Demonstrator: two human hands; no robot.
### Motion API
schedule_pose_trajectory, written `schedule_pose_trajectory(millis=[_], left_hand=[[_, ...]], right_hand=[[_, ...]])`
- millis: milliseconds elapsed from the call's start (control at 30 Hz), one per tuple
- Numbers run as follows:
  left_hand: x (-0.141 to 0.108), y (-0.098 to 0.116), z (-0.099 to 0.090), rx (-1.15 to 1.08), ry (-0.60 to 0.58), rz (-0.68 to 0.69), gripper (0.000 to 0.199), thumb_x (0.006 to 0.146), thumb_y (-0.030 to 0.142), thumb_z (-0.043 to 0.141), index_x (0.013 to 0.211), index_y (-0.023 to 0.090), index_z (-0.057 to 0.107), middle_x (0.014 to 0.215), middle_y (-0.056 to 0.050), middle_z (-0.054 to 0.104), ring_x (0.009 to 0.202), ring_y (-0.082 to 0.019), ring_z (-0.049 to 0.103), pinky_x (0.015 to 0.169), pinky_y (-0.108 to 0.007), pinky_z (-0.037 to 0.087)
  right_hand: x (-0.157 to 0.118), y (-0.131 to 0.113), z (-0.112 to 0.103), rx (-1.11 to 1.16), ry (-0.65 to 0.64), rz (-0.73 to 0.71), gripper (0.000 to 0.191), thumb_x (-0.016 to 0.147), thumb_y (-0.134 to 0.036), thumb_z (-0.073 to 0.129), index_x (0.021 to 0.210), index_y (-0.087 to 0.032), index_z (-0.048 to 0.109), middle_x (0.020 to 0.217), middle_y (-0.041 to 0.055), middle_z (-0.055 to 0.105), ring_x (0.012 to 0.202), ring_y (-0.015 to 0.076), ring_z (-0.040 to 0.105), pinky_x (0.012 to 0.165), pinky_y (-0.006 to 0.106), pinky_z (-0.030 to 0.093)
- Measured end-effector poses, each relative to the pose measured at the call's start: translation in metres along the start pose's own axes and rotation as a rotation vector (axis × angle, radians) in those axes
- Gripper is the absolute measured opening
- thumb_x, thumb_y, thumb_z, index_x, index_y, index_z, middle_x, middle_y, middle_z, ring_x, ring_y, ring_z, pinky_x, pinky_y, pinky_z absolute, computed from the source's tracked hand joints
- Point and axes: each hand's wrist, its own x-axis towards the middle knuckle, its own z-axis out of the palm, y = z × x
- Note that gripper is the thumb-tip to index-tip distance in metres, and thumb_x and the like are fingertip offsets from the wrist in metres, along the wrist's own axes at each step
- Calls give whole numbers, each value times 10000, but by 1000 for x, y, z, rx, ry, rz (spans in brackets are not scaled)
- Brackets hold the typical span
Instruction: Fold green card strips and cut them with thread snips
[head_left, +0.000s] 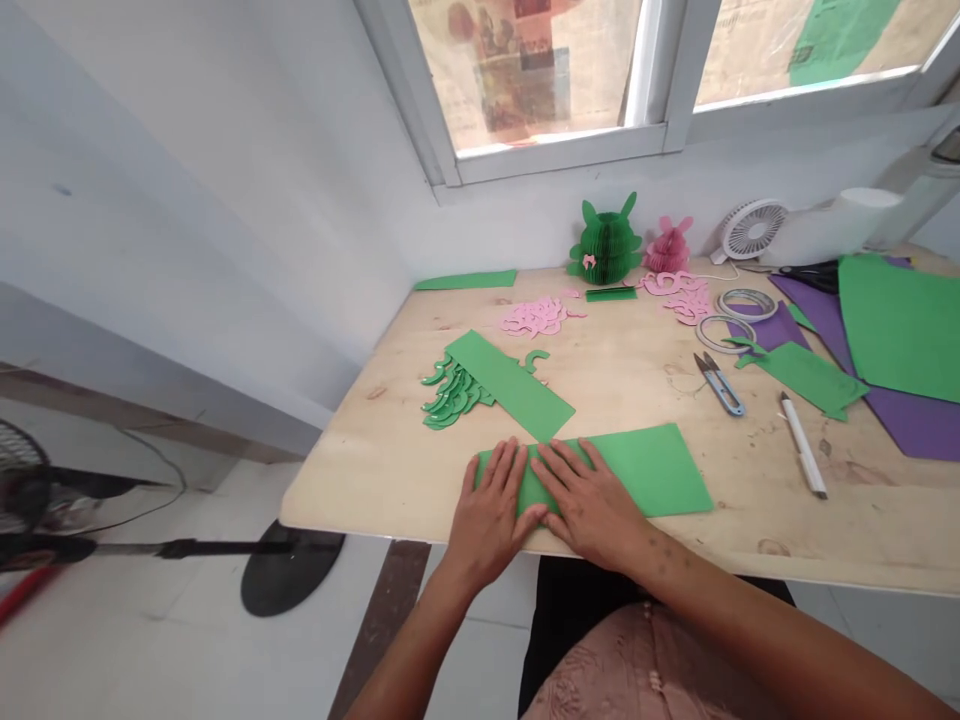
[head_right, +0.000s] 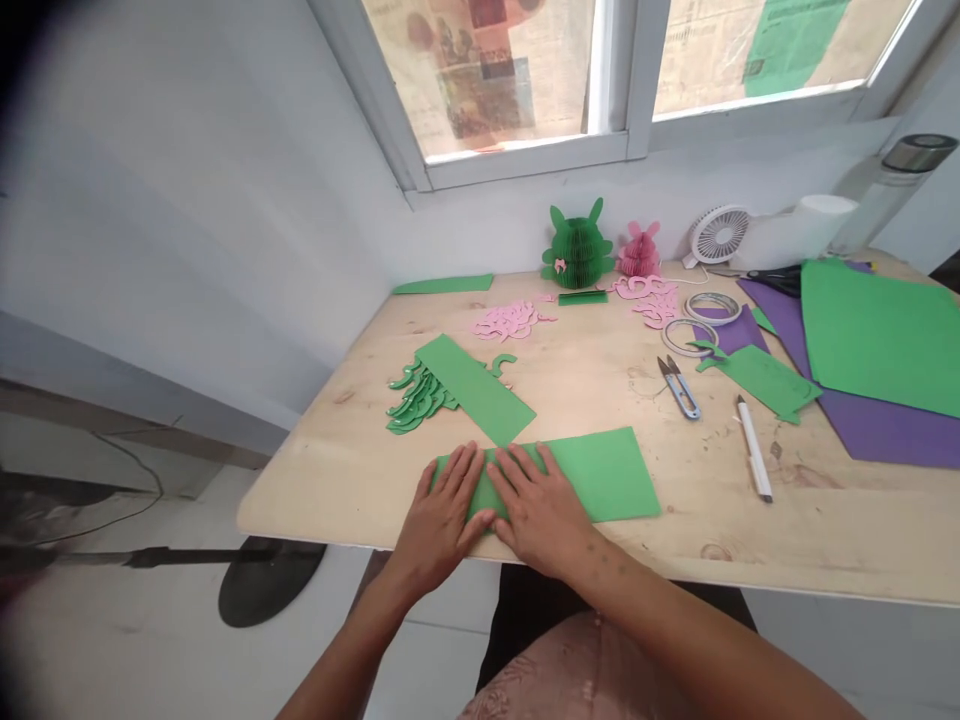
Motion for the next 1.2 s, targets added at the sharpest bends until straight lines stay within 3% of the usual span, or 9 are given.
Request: schedule_pose_trajectory(millis=[167, 267, 333, 500, 867, 1200], left_hand=[[-18, -29, 5, 33, 24, -204, 666, 967, 507, 243, 1507, 120, 203, 1484, -171, 384, 1387, -295, 342, 1106, -540, 237], [-19, -31, 3, 52, 104, -270, 645, 977, 466, 228, 1519, 126, 144, 1484, -192, 376, 1395, -313, 322, 1102, -588, 193], [-13, -27, 3, 32, 131, -225, 642, 978, 442, 230, 1523, 126, 108, 1498, -188, 354, 1406, -307, 303, 1114, -574, 178], [-1, -16, 9, -21, 67, -45, 639, 975, 441, 233, 1527, 156, 82, 1500, -150, 367, 1405, -293, 307, 1100, -520, 245], [-3, -18, 12, -19, 60, -47, 650, 970, 450, 233, 1526, 151, 81, 1502, -160, 356, 1396, -313, 321, 1084, -549, 268], [-2, -17, 12, -34, 46, -67, 644, 969, 450, 245, 1522, 148, 115, 1504, -147, 359, 1401, -304, 312, 1091, -545, 262]], right_hand=[[1, 0, -1, 20, -19, 14, 587, 961, -490, 380, 1408, -113, 431, 1503, 136, 374, 1388, 303, 296, 1125, 558, 205], [2, -1, -4, 32, -43, 21, 594, 956, -496, 387, 1418, -123, 419, 1509, 131, 365, 1397, 300, 281, 1131, 551, 203], [3, -2, -7, 41, -55, 25, 595, 954, -502, 388, 1416, -128, 421, 1510, 128, 364, 1401, 297, 274, 1133, 543, 203], [4, -1, -14, 77, -80, 37, 602, 961, -515, 358, 1413, -121, 420, 1519, 129, 347, 1410, 287, 254, 1136, 538, 191], [-51, 64, -28, -41, -81, 136, 654, 920, -598, 422, 1454, -224, 373, 1534, 114, 321, 1422, 293, 232, 1132, 546, 161], [-94, 97, -31, -218, 20, 255, 697, 944, -545, 362, 1509, -160, 225, 1507, 124, 373, 1411, 276, 267, 1127, 536, 187]])
